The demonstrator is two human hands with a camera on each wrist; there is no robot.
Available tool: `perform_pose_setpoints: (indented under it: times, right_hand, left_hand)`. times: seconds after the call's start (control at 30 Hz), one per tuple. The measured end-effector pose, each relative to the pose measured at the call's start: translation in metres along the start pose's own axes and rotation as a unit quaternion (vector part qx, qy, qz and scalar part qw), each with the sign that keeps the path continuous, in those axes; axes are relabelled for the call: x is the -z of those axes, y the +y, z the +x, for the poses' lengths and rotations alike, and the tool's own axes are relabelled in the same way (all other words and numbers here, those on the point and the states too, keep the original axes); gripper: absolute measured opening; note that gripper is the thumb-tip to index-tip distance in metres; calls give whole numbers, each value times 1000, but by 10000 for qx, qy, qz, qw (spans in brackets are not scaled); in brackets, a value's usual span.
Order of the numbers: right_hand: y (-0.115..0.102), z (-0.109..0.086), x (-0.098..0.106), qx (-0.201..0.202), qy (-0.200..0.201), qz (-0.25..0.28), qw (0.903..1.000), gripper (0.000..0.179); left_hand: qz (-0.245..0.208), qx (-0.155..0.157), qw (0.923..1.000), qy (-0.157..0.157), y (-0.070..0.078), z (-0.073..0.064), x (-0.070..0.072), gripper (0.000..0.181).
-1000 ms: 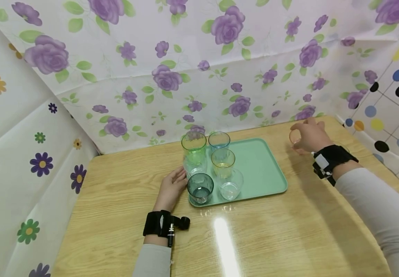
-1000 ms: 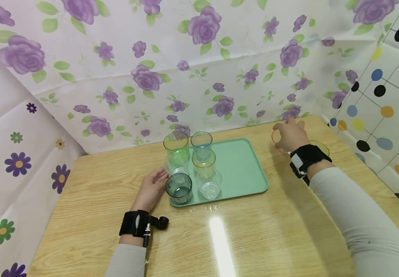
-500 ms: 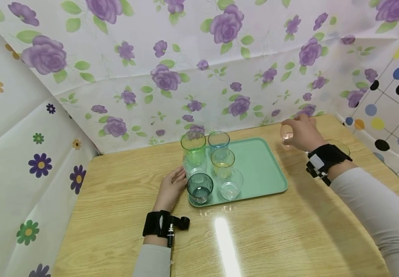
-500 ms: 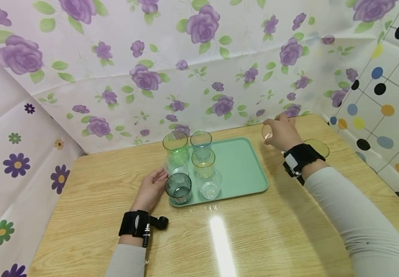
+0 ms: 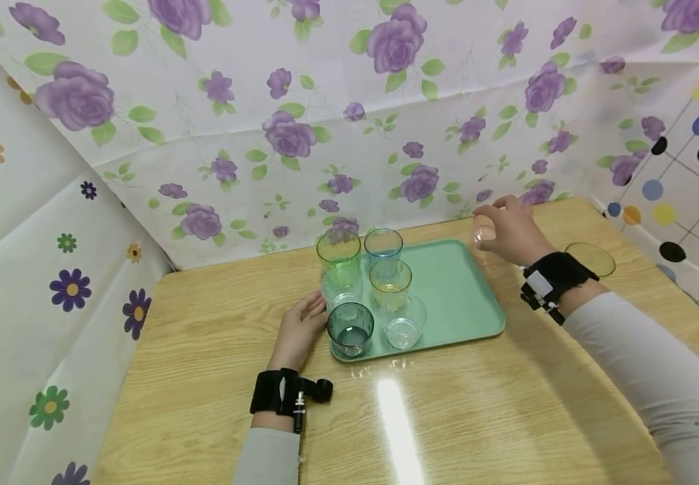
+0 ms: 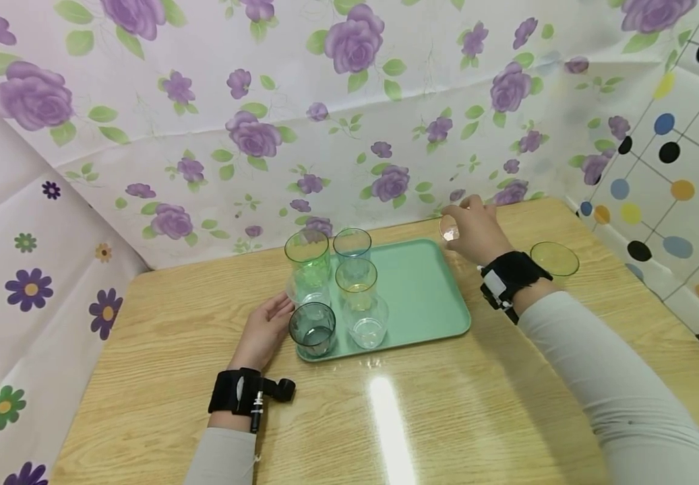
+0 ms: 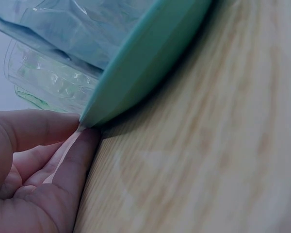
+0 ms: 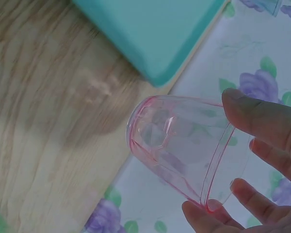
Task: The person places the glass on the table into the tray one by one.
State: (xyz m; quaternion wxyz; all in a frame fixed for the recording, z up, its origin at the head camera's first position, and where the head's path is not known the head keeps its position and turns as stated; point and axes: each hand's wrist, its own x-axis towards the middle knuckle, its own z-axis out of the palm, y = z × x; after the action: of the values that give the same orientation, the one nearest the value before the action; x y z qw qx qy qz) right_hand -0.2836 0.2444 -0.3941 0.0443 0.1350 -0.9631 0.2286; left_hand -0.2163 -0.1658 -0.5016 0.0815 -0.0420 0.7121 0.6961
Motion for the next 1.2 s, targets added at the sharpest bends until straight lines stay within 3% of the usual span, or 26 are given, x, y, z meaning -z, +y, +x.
perform_pose_setpoints:
  times: [0.27,0.63,0.87,1.2]
  right_hand:
    - [-14,5,-5,45,121,147,9998,60]
    - [-34,15,-17,24,-71,244,9997,60]
    - [-43,24,-27,328,-66,83,9994,60]
    - [-49,28,-37,441,-235,118,9987,63]
  left_hand:
    - [-190,-42,9998,-71,-2,2,0,57]
    - [-201,29,9998,-14,-3,2,0,58]
    - [-143,85,9999,34,-1,1,1,57]
    - [-158,28,9999,-39,-1,0,1,58]
